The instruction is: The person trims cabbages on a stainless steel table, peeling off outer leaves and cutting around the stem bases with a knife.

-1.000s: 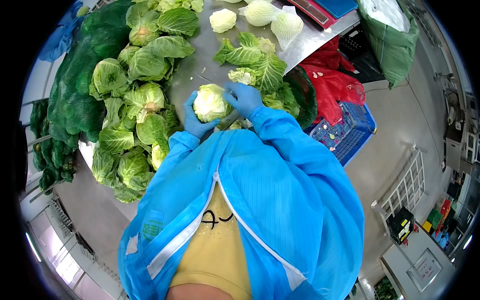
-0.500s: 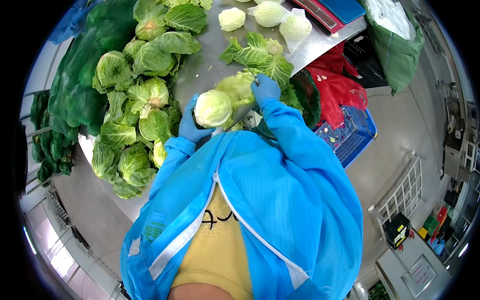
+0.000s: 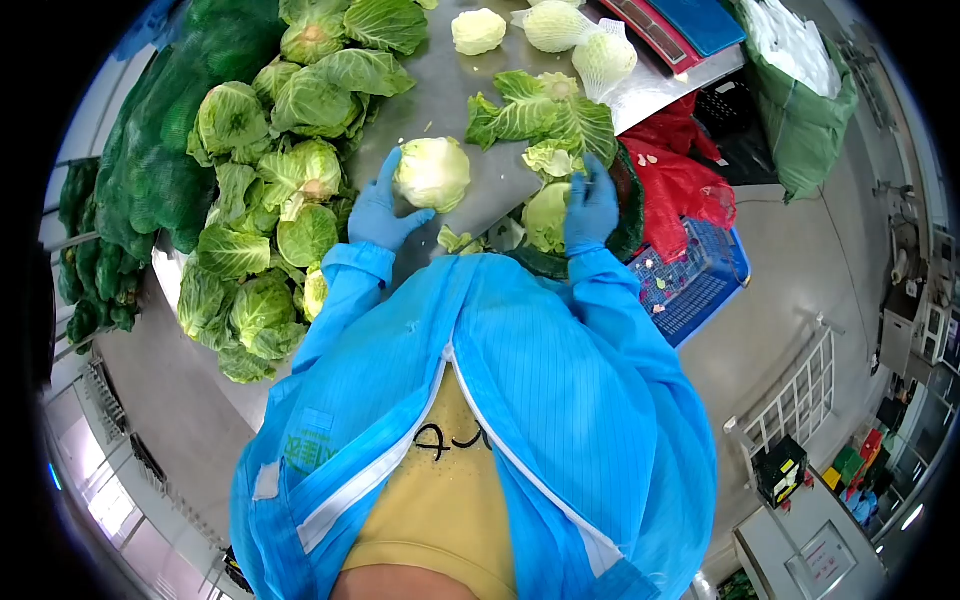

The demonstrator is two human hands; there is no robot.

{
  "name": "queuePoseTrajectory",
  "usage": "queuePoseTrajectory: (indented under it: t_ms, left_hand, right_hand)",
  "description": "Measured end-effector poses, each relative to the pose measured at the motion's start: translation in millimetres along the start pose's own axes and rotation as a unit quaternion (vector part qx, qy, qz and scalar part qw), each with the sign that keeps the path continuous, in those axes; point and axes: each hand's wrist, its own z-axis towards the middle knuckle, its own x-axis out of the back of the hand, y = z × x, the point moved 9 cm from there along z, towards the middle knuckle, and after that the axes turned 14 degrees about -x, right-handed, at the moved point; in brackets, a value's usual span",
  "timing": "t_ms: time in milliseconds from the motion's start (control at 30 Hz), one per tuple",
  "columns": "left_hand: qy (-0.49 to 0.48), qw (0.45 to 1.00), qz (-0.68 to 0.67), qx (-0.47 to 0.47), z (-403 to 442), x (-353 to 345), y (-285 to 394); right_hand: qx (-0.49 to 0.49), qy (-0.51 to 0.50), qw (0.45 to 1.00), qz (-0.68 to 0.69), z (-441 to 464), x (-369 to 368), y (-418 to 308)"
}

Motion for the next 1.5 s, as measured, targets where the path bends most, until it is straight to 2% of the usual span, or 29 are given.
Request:
queuePoseTrajectory:
  t_ms: [67, 100, 133, 167, 200, 233, 267, 300, 433, 533, 600, 633, 700, 733, 800, 833, 900, 1033, 1100, 1133, 1200, 1233, 1300, 1333, 1400, 1433, 1500]
  left_hand:
    - [-0.061, 0.964, 0.253, 0.056, 10, 11, 26]
    - [0.035, 0.948, 0.303, -0.093, 13, 8, 38]
    - [0.036, 0.948, 0.301, -0.096, 17, -3, 26]
    - [0.069, 0.959, 0.235, -0.141, 22, -10, 24]
    - [0.102, 0.963, 0.167, -0.183, 24, -11, 33]
    - [0.104, 0.963, 0.166, -0.183, 24, -12, 35]
    - [0.099, 0.978, 0.129, -0.129, 25, -12, 26]
    - [0.093, 0.989, 0.091, -0.075, 26, -12, 18]
    - [0.114, 0.983, 0.129, -0.065, 26, -6, 10]
    - [0.143, 0.97, 0.16, -0.111, 25, 6, 34]
    - [0.056, 0.975, 0.216, -0.016, 27, 3, 29]
    - [0.059, 0.974, 0.216, -0.014, 27, 5, 31]
    - [-0.014, 0.962, 0.273, 0.025, 27, -2, 25]
    - [-0.013, 0.962, 0.272, 0.026, 25, -5, 21]
    - [0.098, 0.939, 0.322, -0.068, 19, -1, 27]
    - [0.098, 0.939, 0.321, -0.068, 19, -6, 17]
    - [0.123, 0.975, 0.108, -0.148, 24, -12, 14]
    - [0.105, 0.984, 0.096, -0.107, 25, -18, 15]
    - [0.108, 0.982, 0.115, -0.102, 25, -18, 17]
    - [0.108, 0.982, 0.115, -0.102, 25, -19, 16]
    - [0.126, 0.978, 0.116, -0.115, 24, -17, 17]
    - [0.126, 0.978, 0.117, -0.115, 23, -16, 17]
    - [0.129, 0.98, 0.095, -0.118, 22, -16, 18]
    - [0.131, 0.98, 0.095, -0.119, 22, -15, 17]
    - [0.135, 0.976, 0.117, -0.123, 20, -14, 15]
    - [0.135, 0.976, 0.117, -0.121, 20, -15, 14]
    - [0.148, 0.97, 0.133, -0.143, 19, -16, 17]
  right_hand:
    - [-0.042, -0.136, 0.99, 0.008, -20, -36, -18]
    - [-0.1, -0.217, 0.968, -0.076, -31, -54, -24]
    - [-0.061, -0.235, 0.968, -0.069, -41, -66, -39]
    - [-0.038, -0.259, 0.965, -0.001, -48, -86, -30]
    - [-0.037, -0.257, 0.966, -0.003, -49, -91, -34]
    - [-0.168, -0.321, 0.931, 0.054, -54, -106, -18]
    - [-0.293, -0.377, 0.872, 0.11, -65, -119, -6]
    - [-0.289, -0.391, 0.867, 0.106, -68, -123, -12]
    - [-0.253, -0.392, 0.876, 0.126, -70, -126, -27]
    - [-0.218, -0.407, 0.881, 0.108, -66, -129, -31]
    - [-0.169, -0.406, 0.895, 0.075, -64, -132, -31]
    - [-0.153, -0.407, 0.899, 0.064, -63, -133, -33]
    - [-0.145, -0.424, 0.894, 0.01, -65, -137, -30]
    - [-0.145, -0.426, 0.893, 0.008, -65, -139, -28]
    - [-0.114, -0.416, 0.902, 0.0, -62, -141, -29]
    - [-0.104, -0.412, 0.905, -0.003, -60, -140, -34]
    - [-0.118, -0.432, 0.891, -0.07, -59, -138, -33]
    - [-0.117, -0.442, 0.887, -0.067, -52, -144, -28]
    - [-0.02, -0.375, 0.91, -0.174, -44, -142, -34]
    - [-0.019, -0.375, 0.91, -0.174, -43, -142, -35]
    - [-0.129, -0.432, 0.887, -0.1, -46, -146, -28]
    - [-0.129, -0.433, 0.887, -0.099, -46, -145, -33]
    - [-0.029, -0.368, 0.901, -0.228, -42, -135, -49]
    - [-0.028, -0.369, 0.901, -0.229, -43, -139, -43]
    - [-0.07, -0.357, 0.927, -0.092, -44, -145, -28]
    - [-0.071, -0.358, 0.926, -0.092, -45, -149, -21]
    - [-0.15, -0.343, 0.926, -0.049, -41, -152, -2]
